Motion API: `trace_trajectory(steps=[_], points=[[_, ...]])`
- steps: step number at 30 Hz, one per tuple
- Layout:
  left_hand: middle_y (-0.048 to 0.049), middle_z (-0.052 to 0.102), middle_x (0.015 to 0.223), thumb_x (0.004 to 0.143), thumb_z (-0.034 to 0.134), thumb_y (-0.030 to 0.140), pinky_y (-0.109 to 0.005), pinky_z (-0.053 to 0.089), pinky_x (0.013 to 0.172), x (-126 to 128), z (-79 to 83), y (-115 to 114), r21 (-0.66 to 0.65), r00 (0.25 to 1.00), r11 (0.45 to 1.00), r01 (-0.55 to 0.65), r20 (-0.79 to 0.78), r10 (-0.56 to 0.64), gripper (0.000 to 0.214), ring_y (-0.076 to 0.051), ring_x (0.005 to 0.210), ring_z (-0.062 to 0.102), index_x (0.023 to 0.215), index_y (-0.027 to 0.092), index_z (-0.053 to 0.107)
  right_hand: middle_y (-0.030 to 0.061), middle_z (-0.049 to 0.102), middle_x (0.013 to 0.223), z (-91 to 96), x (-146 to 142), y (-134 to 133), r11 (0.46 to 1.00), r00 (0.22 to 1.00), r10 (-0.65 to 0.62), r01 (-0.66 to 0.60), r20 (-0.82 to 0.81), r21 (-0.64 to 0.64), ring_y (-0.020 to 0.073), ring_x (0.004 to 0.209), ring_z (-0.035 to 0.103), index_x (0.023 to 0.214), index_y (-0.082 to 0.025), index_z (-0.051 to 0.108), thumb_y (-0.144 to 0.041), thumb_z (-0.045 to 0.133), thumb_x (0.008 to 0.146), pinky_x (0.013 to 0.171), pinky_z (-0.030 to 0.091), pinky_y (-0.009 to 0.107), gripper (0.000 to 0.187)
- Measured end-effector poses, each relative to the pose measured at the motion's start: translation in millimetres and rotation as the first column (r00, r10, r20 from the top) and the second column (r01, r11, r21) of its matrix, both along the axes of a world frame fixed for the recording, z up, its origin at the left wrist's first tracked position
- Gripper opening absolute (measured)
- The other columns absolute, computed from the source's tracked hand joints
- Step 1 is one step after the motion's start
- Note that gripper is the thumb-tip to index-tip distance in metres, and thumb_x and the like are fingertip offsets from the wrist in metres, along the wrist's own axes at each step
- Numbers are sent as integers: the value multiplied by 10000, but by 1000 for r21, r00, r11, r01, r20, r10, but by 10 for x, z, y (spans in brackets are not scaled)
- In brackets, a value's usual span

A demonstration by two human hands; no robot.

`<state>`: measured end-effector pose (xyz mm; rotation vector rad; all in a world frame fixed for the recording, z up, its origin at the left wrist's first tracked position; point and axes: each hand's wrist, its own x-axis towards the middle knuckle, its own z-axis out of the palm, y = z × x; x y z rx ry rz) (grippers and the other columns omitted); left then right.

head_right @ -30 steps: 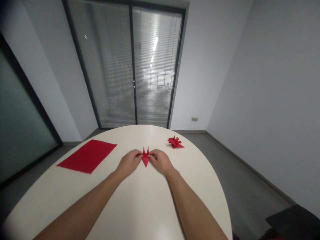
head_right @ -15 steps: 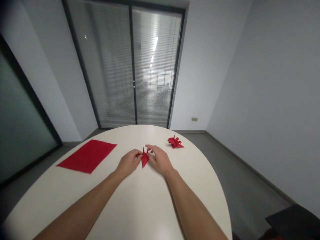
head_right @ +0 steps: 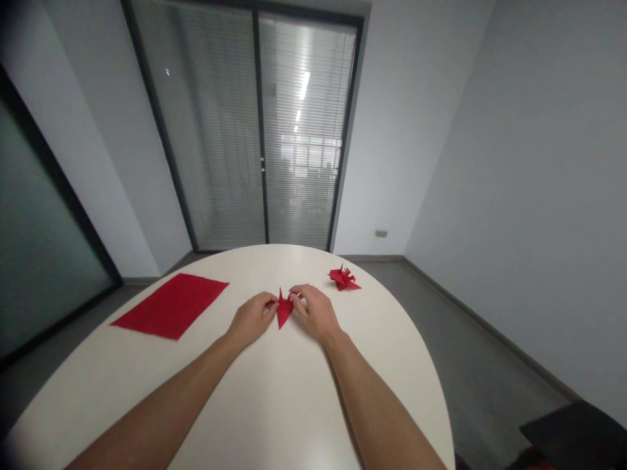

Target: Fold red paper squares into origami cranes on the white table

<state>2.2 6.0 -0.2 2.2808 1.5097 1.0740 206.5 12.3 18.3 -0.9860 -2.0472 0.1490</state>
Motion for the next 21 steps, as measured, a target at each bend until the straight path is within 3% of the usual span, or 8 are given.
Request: trace_trajectory(steps=[15,21], points=[[-17,712,951,932,551,199,-283,456,770,-1,-1,7,-2,1000,1000,10,18,-10,118,-175,890,656,947,216,666,29,706,878,-37,8,34,999,999,-25,26,-27,45,196,839,649,927,-218,670,-240,620,939,787,487,317,56],[-21,717,960,923,560,196,-285,466,777,1,6,5,-9,1000,1000,14,23,-14,114,-178,895,662,954,214,668,38,738,910,-42,7,43,999,999,-36,37,-34,20,207,865,677,1086,-228,700,-249,625,946,825,506,338,160]])
